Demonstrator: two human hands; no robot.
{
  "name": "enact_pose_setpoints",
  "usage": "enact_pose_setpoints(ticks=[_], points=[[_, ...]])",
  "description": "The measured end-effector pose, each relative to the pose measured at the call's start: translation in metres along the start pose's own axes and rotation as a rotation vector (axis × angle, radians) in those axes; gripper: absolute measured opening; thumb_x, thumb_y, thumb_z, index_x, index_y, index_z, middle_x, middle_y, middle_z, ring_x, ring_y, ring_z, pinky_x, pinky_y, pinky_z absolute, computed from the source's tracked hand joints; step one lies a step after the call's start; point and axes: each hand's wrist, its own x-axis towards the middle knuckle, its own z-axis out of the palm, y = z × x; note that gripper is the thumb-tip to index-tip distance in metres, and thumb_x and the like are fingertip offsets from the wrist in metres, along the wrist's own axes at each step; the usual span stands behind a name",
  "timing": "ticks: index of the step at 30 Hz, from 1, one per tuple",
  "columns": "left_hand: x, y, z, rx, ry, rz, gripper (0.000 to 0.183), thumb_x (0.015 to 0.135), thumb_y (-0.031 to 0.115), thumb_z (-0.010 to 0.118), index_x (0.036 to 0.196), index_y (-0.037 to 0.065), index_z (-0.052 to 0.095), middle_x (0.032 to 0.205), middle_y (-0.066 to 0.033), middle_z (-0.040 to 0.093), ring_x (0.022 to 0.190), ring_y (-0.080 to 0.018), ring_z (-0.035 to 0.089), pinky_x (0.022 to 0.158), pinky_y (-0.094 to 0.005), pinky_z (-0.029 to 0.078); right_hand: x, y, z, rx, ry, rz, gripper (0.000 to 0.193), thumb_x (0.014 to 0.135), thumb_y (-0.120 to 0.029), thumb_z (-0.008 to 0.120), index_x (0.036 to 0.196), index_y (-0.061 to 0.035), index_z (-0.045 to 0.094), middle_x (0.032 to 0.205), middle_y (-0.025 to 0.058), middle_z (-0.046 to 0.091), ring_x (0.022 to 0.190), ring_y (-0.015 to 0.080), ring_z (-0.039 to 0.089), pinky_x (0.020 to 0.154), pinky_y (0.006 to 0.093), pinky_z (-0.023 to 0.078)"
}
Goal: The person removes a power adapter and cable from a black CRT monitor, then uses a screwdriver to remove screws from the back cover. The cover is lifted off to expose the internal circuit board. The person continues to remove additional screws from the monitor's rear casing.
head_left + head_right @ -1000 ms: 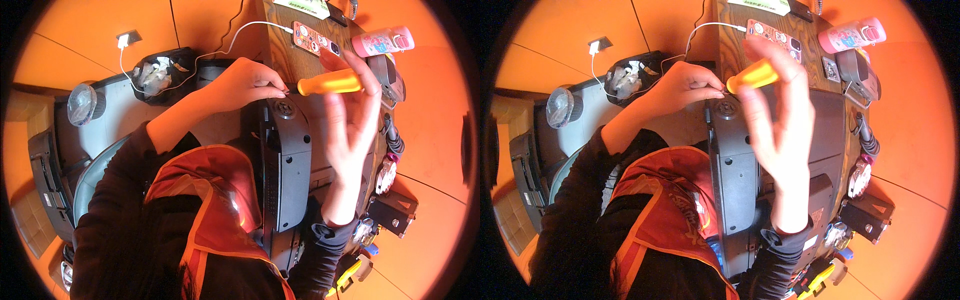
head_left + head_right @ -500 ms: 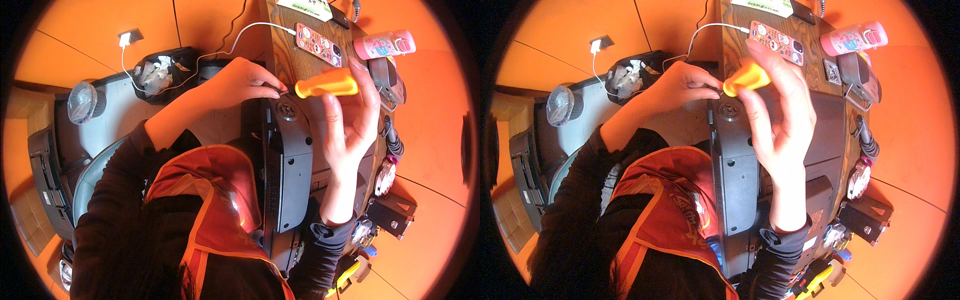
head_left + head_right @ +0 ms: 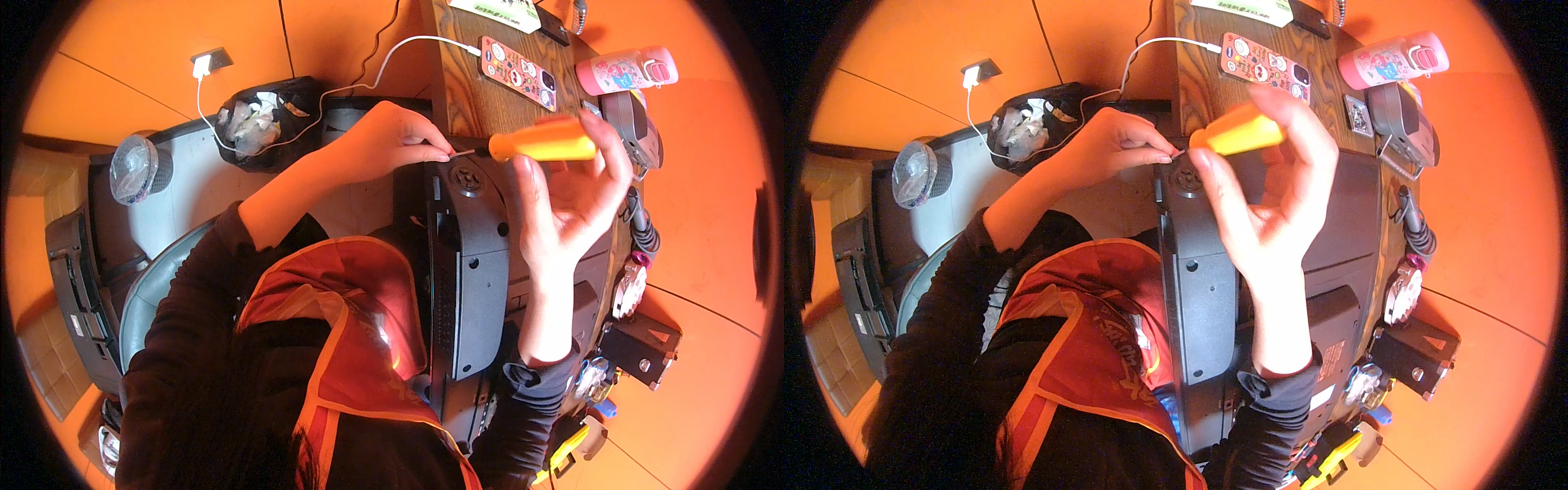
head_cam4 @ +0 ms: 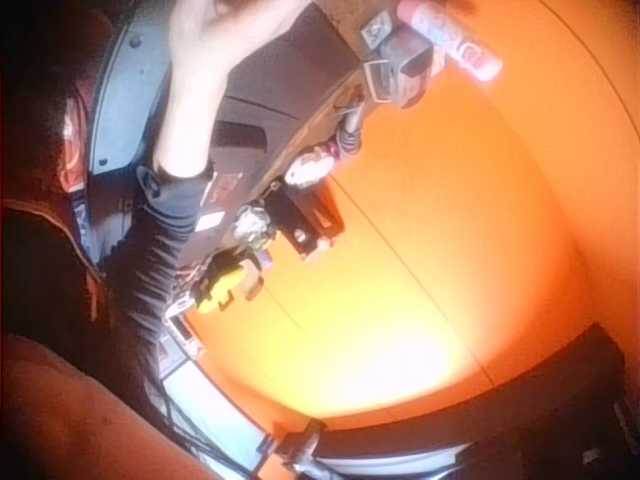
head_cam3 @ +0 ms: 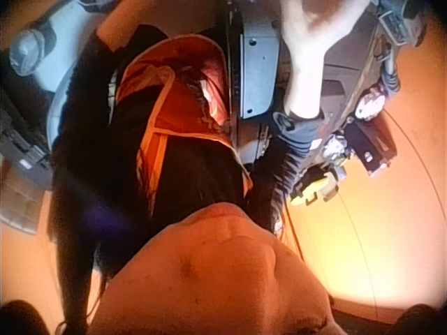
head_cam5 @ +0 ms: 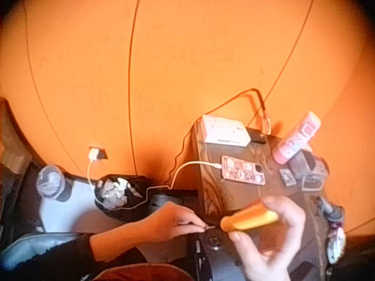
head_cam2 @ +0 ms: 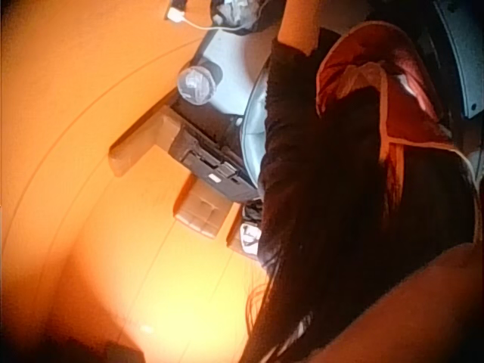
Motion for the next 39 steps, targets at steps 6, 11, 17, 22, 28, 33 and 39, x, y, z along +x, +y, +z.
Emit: enact_pose_setpoints(ticks=[6,11,17,22,28,33,39], points=[[0.0,0.0,0.0,-0.042,0.011,-0.025,0.015,0.077,0.009,0.064,0.09,0.001,0.066,0.08,-0.0088,0.066,0.071,-0.0135,0.061,0.066,-0.0242,0.047,-0.004,0.003,0.003,0.079,0.031,0.006,0.048,0.084,0.007,0.048,0.125,-0.0054,0.027,0.108,0.0208,0.049,0.097,0.0251,0.054,0.086,0.0425,0.046],[0.0,0.001,0.0,-0.048,0.02,-0.075,0.014,0.078,0.008,0.064,0.09,0.001,0.066,0.078,-0.0058,0.066,0.067,-0.0062,0.057,0.062,-0.0205,0.044,0.0,0.004,0.001,0.091,0.107,0.022,0.044,0.088,0.0,0.045,0.127,-0.0087,0.025,0.108,0.0216,0.049,0.097,0.0258,0.054,0.086,0.0477,0.047],[0.001,-0.005,0.004,-0.123,0.055,-0.085,0.014,0.078,0.011,0.065,0.089,0.003,0.067,0.076,-0.0048,0.065,0.065,-0.0035,0.053,0.059,-0.0184,0.041,0.001,0.008,-0.004,0.151,0.268,0.125,0.043,0.088,0.002,0.044,0.126,-0.0104,0.028,0.11,0.0217,0.05,0.099,0.0261,0.054,0.083,0.0381,0.049],[-0.001,-0.003,0.008,-0.044,0.08,-0.115,0.013,0.078,0.012,0.065,0.087,0.004,0.068,0.066,-0.0019,0.061,0.057,-0.0032,0.045,0.052,-0.0194,0.034,0.001,0.01,-0.005,0.177,0.289,0.162,0.045,0.087,0.003,0.044,0.128,-0.0101,0.028,0.111,0.0211,0.05,0.099,0.0258,0.054,0.083,0.039,0.048],[0.009,0.003,0.004,-0.002,0.085,-0.235,0.012,0.078,0.012,0.064,0.083,0.002,0.067,0.061,0.0025,0.052,0.055,-0.0037,0.04,0.05,-0.0205,0.03,0.0,0.019,-0.009,0.294,0.398,0.163,0.046,0.087,0.002,0.045,0.127,-0.0098,0.028,0.111,0.0196,0.05,0.1,0.0261,0.054,0.088,0.0474,0.045],[0.011,0.002,-0.022,-0.932,0.324,-0.312,0.003,0.083,0.015,0.052,0.082,0.012,0.051,0.059,0.0062,0.035,0.047,-0.0039,0.031,0.039,-0.0204,0.024,0.007,0.029,-0.029,0.271,0.775,0.325,0.039,0.087,-0.006,0.051,0.121,-0.0111,0.034,0.108,0.0169,0.053,0.095,0.0258,0.056,0.08,0.042,0.049],[0.017,0.015,-0.056,-1.32,-0.084,-0.1,0.024,0.09,0.015,0.04,0.068,0.013,0.031,0.056,0.0033,0.022,0.042,-0.0072,0.018,0.037,-0.023,0.018,-0.005,0.007,-0.064,0.957,1.131,0.533,0.04,0.082,0.004,0.044,0.117,-0.0099,0.031,0.096,0.014,0.052,0.089,0.0236,0.056,0.075,0.0419,0.052]])
